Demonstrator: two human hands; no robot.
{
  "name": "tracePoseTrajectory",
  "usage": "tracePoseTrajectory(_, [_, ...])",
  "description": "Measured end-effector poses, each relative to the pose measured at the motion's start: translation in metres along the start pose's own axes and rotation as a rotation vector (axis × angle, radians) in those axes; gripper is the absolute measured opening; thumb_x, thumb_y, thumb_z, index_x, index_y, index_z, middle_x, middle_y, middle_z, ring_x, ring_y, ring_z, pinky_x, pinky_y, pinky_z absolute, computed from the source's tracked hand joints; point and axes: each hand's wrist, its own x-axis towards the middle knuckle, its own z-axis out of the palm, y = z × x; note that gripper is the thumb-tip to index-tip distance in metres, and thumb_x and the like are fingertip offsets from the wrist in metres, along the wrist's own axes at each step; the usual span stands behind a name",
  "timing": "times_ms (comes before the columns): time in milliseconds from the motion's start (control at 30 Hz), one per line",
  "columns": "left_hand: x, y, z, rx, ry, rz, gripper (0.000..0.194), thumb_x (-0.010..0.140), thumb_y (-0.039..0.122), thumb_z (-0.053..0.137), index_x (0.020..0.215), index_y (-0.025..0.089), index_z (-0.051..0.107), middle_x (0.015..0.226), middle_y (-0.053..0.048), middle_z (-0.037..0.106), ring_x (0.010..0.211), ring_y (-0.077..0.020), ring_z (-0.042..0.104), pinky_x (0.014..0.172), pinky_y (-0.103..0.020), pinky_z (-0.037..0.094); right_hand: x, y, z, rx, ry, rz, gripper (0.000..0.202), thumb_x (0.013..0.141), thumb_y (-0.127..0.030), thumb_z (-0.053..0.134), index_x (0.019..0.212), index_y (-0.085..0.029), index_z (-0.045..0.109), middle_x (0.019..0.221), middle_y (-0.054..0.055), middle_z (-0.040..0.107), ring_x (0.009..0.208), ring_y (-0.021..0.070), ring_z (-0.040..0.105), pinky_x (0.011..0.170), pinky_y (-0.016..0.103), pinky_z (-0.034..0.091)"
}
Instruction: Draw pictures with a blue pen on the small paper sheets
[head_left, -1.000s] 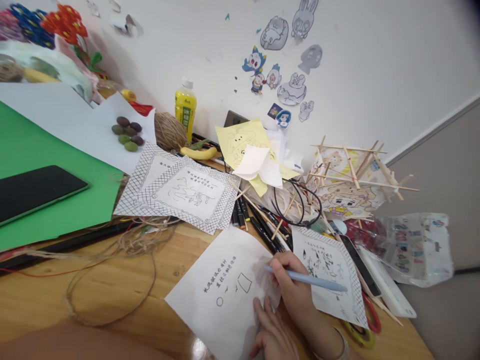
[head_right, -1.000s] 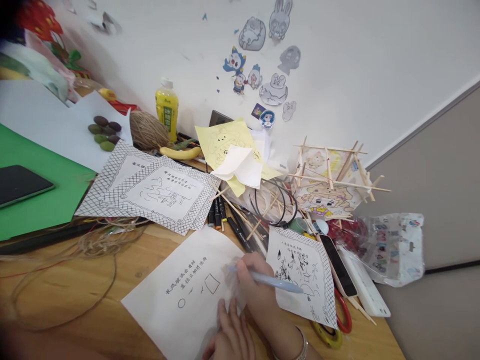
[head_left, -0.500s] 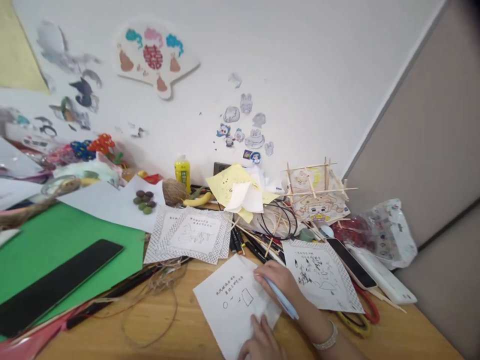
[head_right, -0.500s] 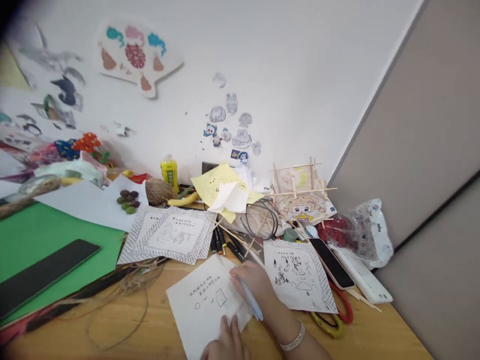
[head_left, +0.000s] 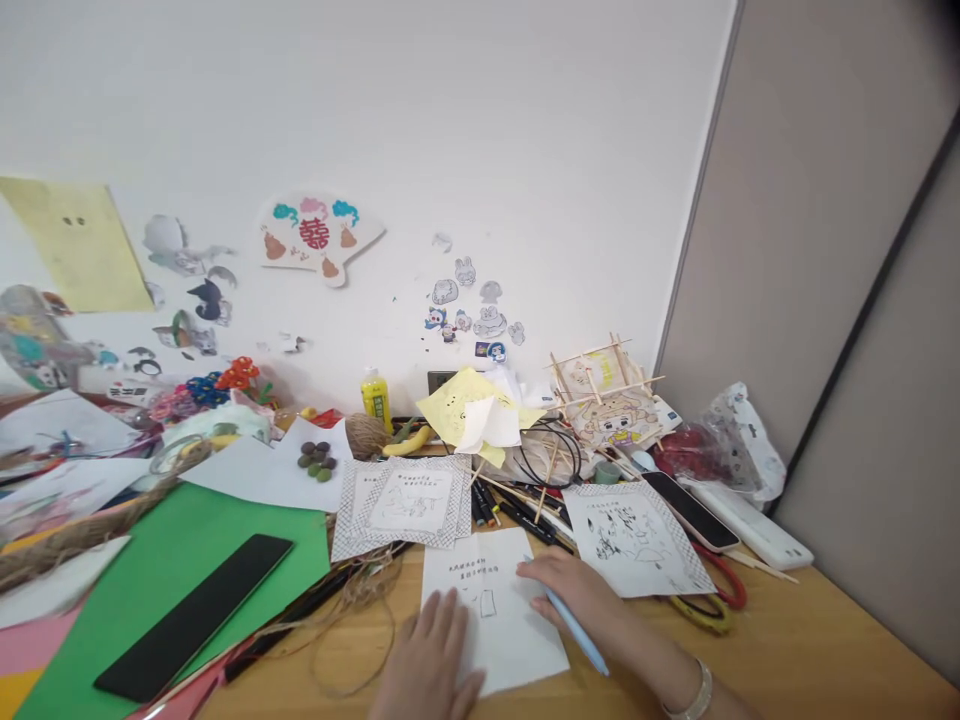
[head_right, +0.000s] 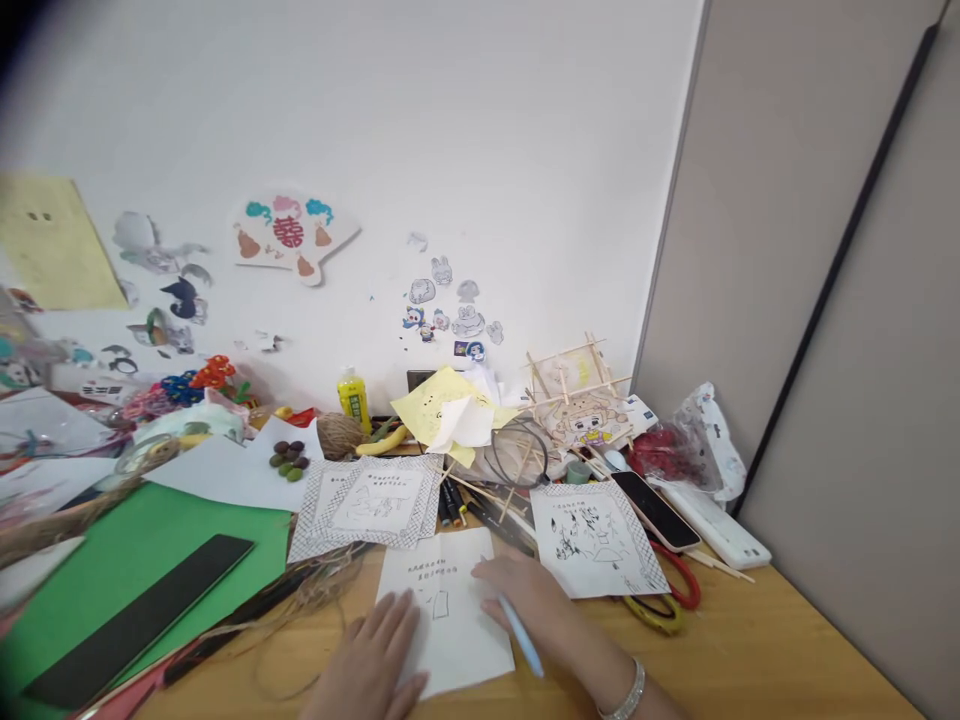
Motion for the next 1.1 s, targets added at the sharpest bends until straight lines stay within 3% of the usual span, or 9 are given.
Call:
tracePoseTrajectory(100, [0.003, -0.023, 0.008, -0.025, 0.125, -0.144, 0.054, 0.086, 0.047, 0.043, 0.124, 0.011, 0.054, 0.134, -0.019, 0.045, 0.122, -0.0363, 0.043, 0.096, -0.051, 0.038, -0.015, -0.007, 0.001, 0.062, 0.024, 0.034, 0.046, 0.079, -0.018, 0.059, 0.124, -0.019, 0.053, 0.122, 0.011, 0.057, 0.112, 0.0236, 0.051, 0.096, 0.035, 0.040])
tracePoseTrajectory(233, [0.005, -0.039, 0.029, -0.034, 0.259, -0.310, 0.055, 0.083, 0.045, 0.044, 0.120, 0.005, 0.055, 0.130, -0.022, 0.048, 0.122, -0.0362, 0.042, 0.099, -0.050, 0.037, -0.017, -0.009, 0.006, 0.019, 0.046, 0.076, 0.045, 0.077, -0.014, 0.059, 0.122, -0.017, 0.054, 0.123, 0.011, 0.056, 0.114, 0.0246, 0.048, 0.098, 0.037, 0.038])
tracePoseTrajectory(367, [0.006, -0.040, 0.030, -0.169, 0.308, -0.284, 0.044, 0.079, 0.037, 0.049, 0.112, 0.010, 0.060, 0.126, -0.019, 0.054, 0.120, -0.0353, 0.045, 0.099, -0.052, 0.037, -0.011, -0.010, 0.010, -0.067, 0.047, 0.062, 0.037, 0.077, -0.013, 0.059, 0.113, -0.019, 0.058, 0.113, 0.009, 0.061, 0.104, 0.0252, 0.052, 0.091, 0.038, 0.042])
tracePoseTrajectory(533, [0.009, -0.042, 0.015, -0.620, 0.342, -0.234, 0.034, 0.070, 0.023, 0.051, 0.100, 0.016, 0.065, 0.115, -0.014, 0.060, 0.112, -0.0289, 0.053, 0.099, -0.048, 0.040, -0.011, -0.013, 0.008, -0.137, 0.043, -0.004, 0.031, 0.079, -0.013, 0.057, 0.110, -0.018, 0.058, 0.106, 0.009, 0.063, 0.098, 0.0251, 0.053, 0.086, 0.038, 0.043])
tracePoseTrajectory(633, [0.011, -0.044, 0.009, -0.975, 0.388, -0.414, 0.035, 0.060, 0.021, 0.057, 0.095, 0.016, 0.064, 0.114, -0.013, 0.060, 0.116, -0.0298, 0.050, 0.100, -0.047, 0.039, -0.012, -0.015, 0.006, -0.098, 0.057, -0.010, 0.031, 0.079, -0.012, 0.056, 0.110, -0.018, 0.058, 0.105, 0.009, 0.062, 0.098, 0.0238, 0.053, 0.086, 0.036, 0.044])
tracePoseTrajectory(800, [0.013, -0.041, -0.007, -1.610, 0.355, -0.661, 0.062, 0.059, 0.025, 0.071, 0.116, 0.014, 0.050, 0.130, -0.018, 0.049, 0.115, -0.0294, 0.052, 0.097, -0.040, 0.044, -0.014, -0.016, 0.003, -0.029, 0.056, 0.031, 0.032, 0.079, -0.012, 0.055, 0.111, -0.019, 0.058, 0.104, 0.008, 0.063, 0.098, 0.0236, 0.053, 0.086, 0.036, 0.044])
tracePoseTrajectory(867, [0.017, -0.040, -0.012, -1.750, 0.379, -0.737, 0.061, 0.064, 0.025, 0.070, 0.120, 0.017, 0.048, 0.132, -0.016, 0.049, 0.115, -0.0267, 0.052, 0.098, -0.036, 0.044, -0.014, -0.016, 0.003, -0.013, 0.061, 0.041, 0.033, 0.079, -0.013, 0.056, 0.111, -0.018, 0.059, 0.105, 0.009, 0.063, 0.099, 0.0240, 0.053, 0.086, 0.036, 0.044])
tracePoseTrajectory(967, [0.023, -0.040, -0.012, -1.897, 0.390, -0.771, 0.055, 0.073, 0.025, 0.062, 0.124, 0.019, 0.044, 0.119, -0.013, 0.060, 0.112, -0.0248, 0.055, 0.096, -0.036, 0.045, -0.014, -0.014, 0.004, 0.008, 0.082, 0.029, 0.034, 0.077, -0.011, 0.057, 0.111, -0.016, 0.059, 0.107, 0.010, 0.063, 0.100, 0.0241, 0.053, 0.088, 0.036, 0.044])
tracePoseTrajectory(1100, [0.028, -0.040, -0.004, -1.844, 0.424, -0.855, 0.040, 0.077, 0.026, 0.058, 0.115, 0.016, 0.050, 0.105, -0.012, 0.066, 0.108, -0.0236, 0.059, 0.092, -0.032, 0.048, -0.013, -0.011, 0.005, -0.001, 0.120, 0.018, 0.033, 0.077, -0.009, 0.055, 0.108, -0.016, 0.060, 0.103, 0.009, 0.064, 0.096, 0.0236, 0.055, 0.084, 0.035, 0.045])
